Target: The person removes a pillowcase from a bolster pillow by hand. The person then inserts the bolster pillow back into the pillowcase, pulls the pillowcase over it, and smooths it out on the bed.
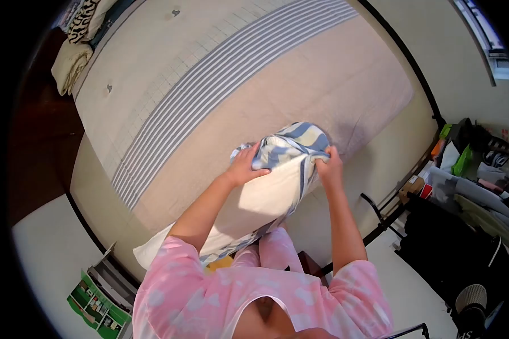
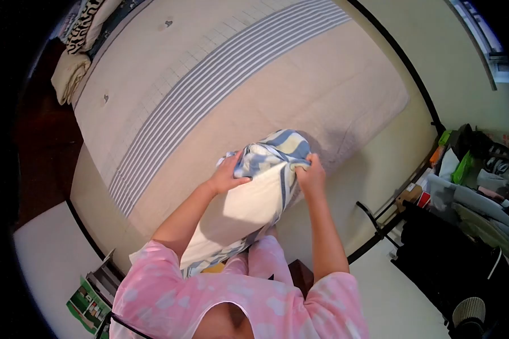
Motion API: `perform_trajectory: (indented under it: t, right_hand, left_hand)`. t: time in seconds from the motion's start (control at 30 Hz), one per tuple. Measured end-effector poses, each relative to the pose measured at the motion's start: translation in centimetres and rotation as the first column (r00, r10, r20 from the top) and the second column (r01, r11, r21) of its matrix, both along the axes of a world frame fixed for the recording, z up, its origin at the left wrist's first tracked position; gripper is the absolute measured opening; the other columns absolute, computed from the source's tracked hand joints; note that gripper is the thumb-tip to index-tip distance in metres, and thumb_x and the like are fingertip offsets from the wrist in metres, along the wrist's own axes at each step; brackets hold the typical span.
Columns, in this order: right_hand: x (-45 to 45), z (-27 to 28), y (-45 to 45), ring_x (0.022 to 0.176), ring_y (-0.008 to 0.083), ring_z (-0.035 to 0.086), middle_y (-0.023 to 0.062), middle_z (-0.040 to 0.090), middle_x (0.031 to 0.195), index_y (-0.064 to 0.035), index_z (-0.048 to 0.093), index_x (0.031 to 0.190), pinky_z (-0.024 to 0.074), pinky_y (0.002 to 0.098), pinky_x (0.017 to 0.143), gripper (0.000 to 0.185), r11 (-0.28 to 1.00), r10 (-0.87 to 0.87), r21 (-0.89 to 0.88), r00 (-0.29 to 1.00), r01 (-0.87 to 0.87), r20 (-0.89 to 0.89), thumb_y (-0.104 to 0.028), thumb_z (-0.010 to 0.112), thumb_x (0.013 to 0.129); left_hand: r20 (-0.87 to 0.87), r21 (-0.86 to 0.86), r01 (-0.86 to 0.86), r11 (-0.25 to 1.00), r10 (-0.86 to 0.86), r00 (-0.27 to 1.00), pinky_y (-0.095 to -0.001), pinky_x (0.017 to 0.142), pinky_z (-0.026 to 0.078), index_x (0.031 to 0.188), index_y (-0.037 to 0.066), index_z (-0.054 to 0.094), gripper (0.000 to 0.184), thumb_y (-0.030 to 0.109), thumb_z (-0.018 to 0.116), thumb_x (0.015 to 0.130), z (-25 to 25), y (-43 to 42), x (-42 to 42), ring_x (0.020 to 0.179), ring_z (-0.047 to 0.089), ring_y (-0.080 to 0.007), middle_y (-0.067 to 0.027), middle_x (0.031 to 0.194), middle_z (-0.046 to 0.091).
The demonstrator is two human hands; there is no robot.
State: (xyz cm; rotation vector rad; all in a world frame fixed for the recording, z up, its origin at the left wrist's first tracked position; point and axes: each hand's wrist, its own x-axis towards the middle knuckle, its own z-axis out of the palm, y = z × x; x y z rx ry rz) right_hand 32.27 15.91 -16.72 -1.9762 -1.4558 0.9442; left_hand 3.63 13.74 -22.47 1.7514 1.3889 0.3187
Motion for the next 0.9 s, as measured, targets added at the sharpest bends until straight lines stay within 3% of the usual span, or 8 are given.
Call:
perform_trajectory:
  t: [0.17, 0.3, 0.33, 0.4, 0.5, 0.6, 0.73, 0.9]
  right_hand:
    - [-5.4, 5.4, 2.4, 0.086, 0.0419, 0.059, 0.023, 0.063, 0.087, -0.0042, 0.053, 0.093, 0.0464, 0.0457, 0.073, 0.029, 0.987, 0.13, -0.106, 0.989, -0.122, 0.07, -0.02, 0.064, 0.073]
    - [-7.1, 6.4, 1.2, 0.081, 0.0396, 0.059, 0.0213, 0.061, 0.082, -0.0038, 0.052, 0.092, 0.0463, 0.0418, 0.071, 0.029, 0.99, 0.137, 0.009, 0.991, -0.137, -0.001, -0.016, 0.068, 0.072]
    - [-7.3, 6.4, 1.1, 0.081, 0.039, 0.059, 0.0205, 0.061, 0.082, -0.0036, 0.052, 0.092, 0.046, 0.0411, 0.071, 0.028, 0.991, 0.133, 0.009, 0.991, -0.133, -0.004, -0.014, 0.068, 0.072]
    - [-7.5, 6.6, 0.7, 0.08, 0.0377, 0.057, 0.019, 0.059, 0.082, -0.003, 0.051, 0.091, 0.0454, 0.0397, 0.072, 0.026, 0.993, 0.122, 0.009, 0.992, -0.122, -0.013, -0.01, 0.068, 0.072]
    - [-7.6, 6.1, 1.2, 0.083, 0.0357, 0.055, 0.0174, 0.057, 0.086, -0.0029, 0.05, 0.093, 0.0442, 0.0385, 0.075, 0.024, 0.969, 0.123, 0.235, 0.973, -0.075, -0.196, -0.004, 0.065, 0.074]
    - [-6.8, 5.2, 1.1, 0.091, 0.0309, 0.055, 0.0169, 0.057, 0.095, -0.0026, 0.051, 0.094, 0.0436, 0.0393, 0.079, 0.024, 0.948, 0.077, 0.307, 0.997, -0.082, 0.031, -0.003, 0.065, 0.074]
    - [-3.3, -3.3, -0.4, 0.105, 0.0346, 0.052, 0.0187, 0.055, 0.108, -0.0037, 0.052, 0.111, 0.0418, 0.0396, 0.092, 0.04, 0.971, 0.193, 0.104, 0.961, -0.216, 0.197, -0.004, 0.066, 0.074]
    - [-1.9, -1.7, -5.9, 0.112, 0.0333, 0.052, 0.019, 0.056, 0.117, -0.0047, 0.046, 0.128, 0.039, 0.0386, 0.1, 0.061, 0.937, 0.347, -0.102, 0.923, -0.334, 0.168, -0.006, 0.069, 0.072]
  left_hand:
    - [-0.029, 0.162, -0.071, 0.984, 0.076, 0.997, -0.0488, 0.108, 0.024, 0.143, 0.006, 0.023, 0.102, 0.051, 0.073, 0.067, 5.4, -3.4, 3.6, 0.132, 0.028, -0.042, -0.0233, 0.143, 0.029]
    - [-0.254, 0.074, -0.186, 0.98, 0.199, 0.946, -0.0555, 0.108, 0.019, 0.147, 0.016, 0.016, 0.106, 0.047, 0.076, 0.065, 8.2, -7.5, 5.1, 0.137, 0.02, -0.0379, -0.0191, 0.149, 0.019]
    - [-0.249, 0.063, -0.23, 0.971, 0.239, 0.939, -0.0552, 0.108, 0.02, 0.145, 0.015, 0.02, 0.096, 0.033, 0.074, 0.068, 8.3, -8.5, 4.8, 0.136, 0.022, -0.0373, -0.0196, 0.147, 0.022]
    - [-0.22, 0.111, -0.32, 0.941, 0.337, 0.916, -0.0557, 0.108, 0.021, 0.144, 0.014, 0.023, 0.089, 0.026, 0.07, 0.07, 6.3, -10.5, 2.7, 0.135, 0.024, -0.0366, -0.0196, 0.146, 0.025]
    - [-0.196, 0.152, -0.429, 0.89, 0.453, 0.87, -0.056, 0.108, 0.021, 0.138, 0.014, 0.034, 0.071, 0.016, 0.063, 0.072, 7.1, -13.7, -1.9, 0.133, 0.029, -0.0317, -0.0153, 0.142, 0.034]
    - [-0.318, 0.057, -0.472, 0.88, 0.464, 0.827, -0.0557, 0.108, 0.021, 0.133, 0.014, 0.041, 0.062, 0.018, 0.063, 0.075, 8.4, -17.1, -6.4, 0.132, 0.033, -0.0272, -0.0102, 0.139, 0.039]
    - [-0.376, -0.057, -0.56, 0.827, 0.502, 0.779, -0.0569, 0.108, 0.02, 0.127, 0.016, 0.048, 0.053, 0.023, 0.063, 0.077, 9.0, -22.4, -10.7, 0.129, 0.038, -0.0233, -0.0056, 0.135, 0.044]
    - [-0.34, -0.135, -0.653, 0.745, 0.584, 0.737, -0.0595, 0.106, 0.019, 0.122, 0.02, 0.054, 0.045, 0.03, 0.062, 0.079, 9.9, -30.0, -13.6, 0.123, 0.045, -0.0227, -0.0043, 0.13, 0.051]
